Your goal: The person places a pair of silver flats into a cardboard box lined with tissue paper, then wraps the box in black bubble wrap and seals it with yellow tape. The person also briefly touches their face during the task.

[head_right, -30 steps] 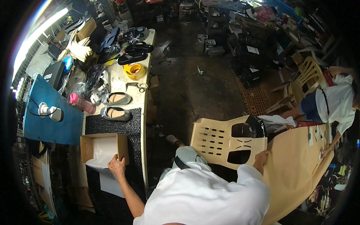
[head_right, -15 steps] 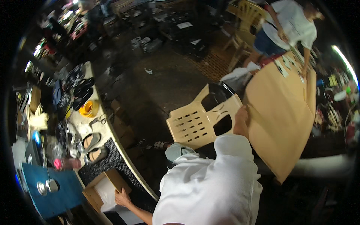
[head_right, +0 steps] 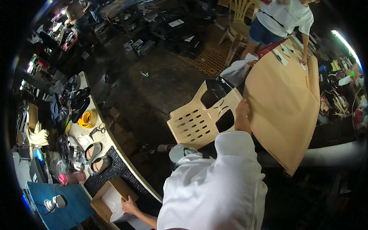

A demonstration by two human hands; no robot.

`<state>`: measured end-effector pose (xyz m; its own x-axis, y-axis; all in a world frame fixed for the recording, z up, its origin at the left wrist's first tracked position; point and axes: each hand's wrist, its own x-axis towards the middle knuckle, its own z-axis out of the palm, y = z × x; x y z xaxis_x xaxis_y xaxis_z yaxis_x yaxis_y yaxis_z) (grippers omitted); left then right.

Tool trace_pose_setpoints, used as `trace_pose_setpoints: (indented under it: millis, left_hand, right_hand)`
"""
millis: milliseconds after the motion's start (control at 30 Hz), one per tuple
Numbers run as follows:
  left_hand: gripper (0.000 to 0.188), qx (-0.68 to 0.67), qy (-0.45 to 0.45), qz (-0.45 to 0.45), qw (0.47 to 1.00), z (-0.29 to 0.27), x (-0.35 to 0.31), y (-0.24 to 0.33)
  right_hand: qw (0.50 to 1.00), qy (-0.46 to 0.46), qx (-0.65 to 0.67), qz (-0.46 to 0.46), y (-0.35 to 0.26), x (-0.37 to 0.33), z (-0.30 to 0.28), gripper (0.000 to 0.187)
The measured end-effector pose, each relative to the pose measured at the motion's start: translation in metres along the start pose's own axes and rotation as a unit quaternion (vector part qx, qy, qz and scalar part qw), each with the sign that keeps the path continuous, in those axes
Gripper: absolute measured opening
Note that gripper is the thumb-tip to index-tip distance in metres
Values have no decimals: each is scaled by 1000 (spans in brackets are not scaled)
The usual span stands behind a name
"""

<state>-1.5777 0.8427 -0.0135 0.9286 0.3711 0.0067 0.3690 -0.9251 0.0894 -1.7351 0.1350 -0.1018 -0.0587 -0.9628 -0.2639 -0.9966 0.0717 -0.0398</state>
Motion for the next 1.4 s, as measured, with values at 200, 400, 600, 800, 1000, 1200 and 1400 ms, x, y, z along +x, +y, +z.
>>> trace_pose_setpoints:
  millis: [200, 400, 600, 800, 1000, 1200, 1400]
  left_hand:
    - [45, -35, 14, -21, 999, -2, -2, 2]
    - [43, -37, 31, -30, 998, 3, -1, 0]
    - [43, -54, 48, -25, 997, 4, -3, 0]
    - [45, -20, 51, -29, 998, 5, -3, 0]
    - [47, -53, 58, -16, 997, 1, -4, 2]
    - [62, -156, 197, 48, 967, -30, -16, 11]
    - [56, -322, 279, 152, 892, -141, -42, 65]
  right_hand:
    - [994, 42, -82, -65, 16, 13, 18, 29]
    - [990, -8, -114, -78, 14, 20, 22, 38]
    - [997, -16, -58, -55, 13, 9, 13, 40]
    - [992, -20, -90, -91, 17, 2, 12, 37]
    - [982, -29, -131, -135, 13, 29, 11, 34]
    - [973, -43, -160, -161, 12, 37, 10, 31]
    - [969, -54, -168, -171, 10, 35, 7, 29]
